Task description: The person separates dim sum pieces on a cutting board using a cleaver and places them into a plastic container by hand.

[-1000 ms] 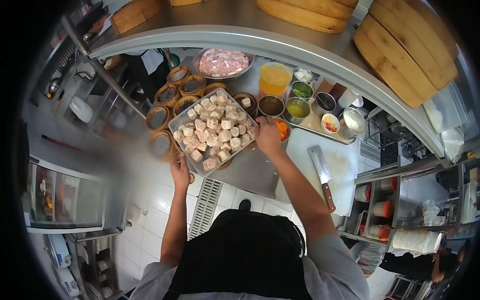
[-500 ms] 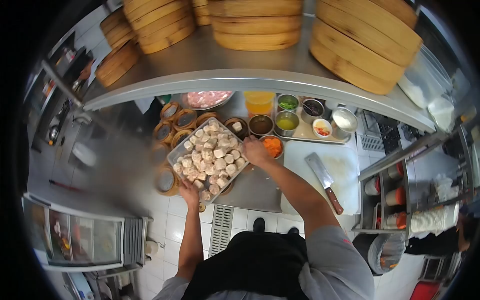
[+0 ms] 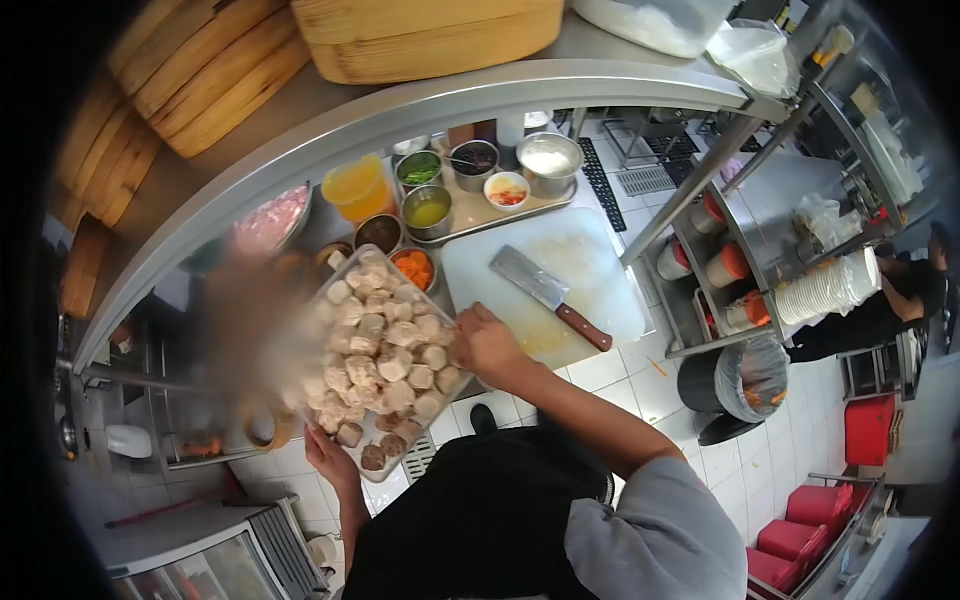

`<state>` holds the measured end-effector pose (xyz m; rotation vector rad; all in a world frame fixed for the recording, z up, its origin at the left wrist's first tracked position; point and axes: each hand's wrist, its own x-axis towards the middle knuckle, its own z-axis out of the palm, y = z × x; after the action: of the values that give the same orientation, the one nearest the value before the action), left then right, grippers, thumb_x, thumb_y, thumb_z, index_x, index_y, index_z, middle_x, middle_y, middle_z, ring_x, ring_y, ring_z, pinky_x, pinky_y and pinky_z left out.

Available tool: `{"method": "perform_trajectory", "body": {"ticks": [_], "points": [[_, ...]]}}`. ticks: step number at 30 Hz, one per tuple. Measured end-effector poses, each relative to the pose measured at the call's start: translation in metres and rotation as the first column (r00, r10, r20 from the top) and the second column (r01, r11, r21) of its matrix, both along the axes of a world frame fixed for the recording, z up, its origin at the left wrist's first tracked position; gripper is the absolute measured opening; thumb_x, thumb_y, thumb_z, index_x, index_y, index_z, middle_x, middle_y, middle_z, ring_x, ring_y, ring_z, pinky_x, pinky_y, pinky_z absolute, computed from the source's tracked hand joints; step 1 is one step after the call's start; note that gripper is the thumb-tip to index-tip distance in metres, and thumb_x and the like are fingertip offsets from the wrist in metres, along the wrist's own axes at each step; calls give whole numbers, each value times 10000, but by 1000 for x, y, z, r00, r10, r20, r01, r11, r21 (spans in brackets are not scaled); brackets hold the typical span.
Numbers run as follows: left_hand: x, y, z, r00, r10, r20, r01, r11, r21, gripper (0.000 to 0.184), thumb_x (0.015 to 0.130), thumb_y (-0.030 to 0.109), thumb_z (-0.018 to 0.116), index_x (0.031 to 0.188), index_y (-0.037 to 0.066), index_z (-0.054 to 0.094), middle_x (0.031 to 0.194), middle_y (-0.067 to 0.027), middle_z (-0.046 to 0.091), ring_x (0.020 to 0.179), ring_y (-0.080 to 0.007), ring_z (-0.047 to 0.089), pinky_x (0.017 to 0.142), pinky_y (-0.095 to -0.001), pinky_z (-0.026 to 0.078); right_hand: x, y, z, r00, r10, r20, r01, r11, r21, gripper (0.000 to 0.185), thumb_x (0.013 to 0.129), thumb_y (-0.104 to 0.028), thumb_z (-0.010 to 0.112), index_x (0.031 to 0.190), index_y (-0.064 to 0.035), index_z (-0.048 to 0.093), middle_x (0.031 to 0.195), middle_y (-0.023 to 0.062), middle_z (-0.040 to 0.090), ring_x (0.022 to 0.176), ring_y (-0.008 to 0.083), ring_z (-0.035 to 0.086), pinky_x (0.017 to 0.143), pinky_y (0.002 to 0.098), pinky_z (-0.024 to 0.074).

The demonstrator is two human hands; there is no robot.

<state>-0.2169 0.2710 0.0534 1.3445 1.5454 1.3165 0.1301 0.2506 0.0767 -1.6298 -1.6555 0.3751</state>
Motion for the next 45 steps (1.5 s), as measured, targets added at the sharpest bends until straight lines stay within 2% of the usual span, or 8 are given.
{"method": "perform_trajectory", "body": {"ticks": [3, 6, 18, 22, 23, 30, 36, 45], "points": [[48, -16, -10, 972, -146, 184, 156, 987, -42, 432, 1180, 319, 435, 1269, -57, 627, 970, -90, 699, 887, -153, 664, 789, -301, 544, 41, -60, 0, 993, -111, 50, 115, 989, -88, 295, 834, -65, 749, 1067, 32, 596, 1034, 258, 613, 1015, 459, 619, 895, 521, 529], [96, -26, -23, 969, -242, -55, 229, 957, -178, 370, 1175, 264, 444, 1215, -37, 654, 984, -83, 709, 871, -129, 636, 796, -311, 525, 85, -102, 1, 965, -248, 85, 258, 957, -135, 315, 829, -60, 763, 1085, 29, 603, 1086, 275, 607, 1036, 484, 614, 910, 536, 520], [252, 22, -91, 908, -406, -98, 408, 913, 2, 335, 1144, 193, 477, 1256, -62, 663, 1018, -147, 744, 923, -217, 677, 862, -380, 530, 221, -115, -69, 909, -400, 120, 415, 898, -146, 140, 1014, -86, 615, 1003, 53, 604, 980, 281, 627, 892, 511, 630, 814, 579, 529], [263, 41, -129, 938, -321, 133, 337, 933, -127, 344, 1138, 198, 509, 1181, -107, 663, 1015, -119, 736, 918, -179, 648, 844, -352, 525, 245, -113, -89, 866, -478, -148, 431, 862, -267, 260, 1049, -199, 597, 1093, 48, 668, 1012, 279, 720, 953, 451, 705, 856, 489, 564], [258, 57, -140, 931, -327, 160, 350, 925, -145, 346, 1135, 199, 520, 1167, -116, 660, 1021, -114, 733, 919, -170, 642, 839, -342, 524, 246, -116, -90, 709, -587, -390, 442, 802, -402, 329, 1067, -273, 592, 1139, 30, 698, 1006, 256, 751, 963, 393, 734, 876, 455, 567], [249, 118, -155, 954, -239, 180, 279, 927, -250, 364, 1121, 213, 573, 1246, -118, 658, 1060, -100, 720, 945, -151, 624, 852, -311, 517, 191, -150, -107, 862, -472, -185, 421, 870, -258, 797, 917, -401, 817, 1474, 74, 502, 1159, 223, 677, 1124, 415, 619, 1042, 485, 486], [238, 138, -155, 937, -305, 172, 345, 888, -304, 324, 1116, 210, 595, 1253, -65, 696, 1073, -71, 728, 935, -146, 649, 843, -307, 531, 158, -149, -110, 827, -552, -112, 515, 821, -246, 1075, 750, -255, 945, 1578, 90, 353, 1120, 164, 684, 1075, 380, 621, 974, 498, 496], [239, 140, -139, 934, -354, 41, 351, 892, -284, 384, 1129, 263, 571, 1252, -83, 683, 1114, -70, 738, 978, -166, 662, 895, -328, 523, 142, -248, -106, 784, -621, 14, 598, 750, -283, 431, 826, -165, 848, 1224, -44, 736, 1106, 175, 663, 1068, 384, 617, 941, 472, 535]]}}
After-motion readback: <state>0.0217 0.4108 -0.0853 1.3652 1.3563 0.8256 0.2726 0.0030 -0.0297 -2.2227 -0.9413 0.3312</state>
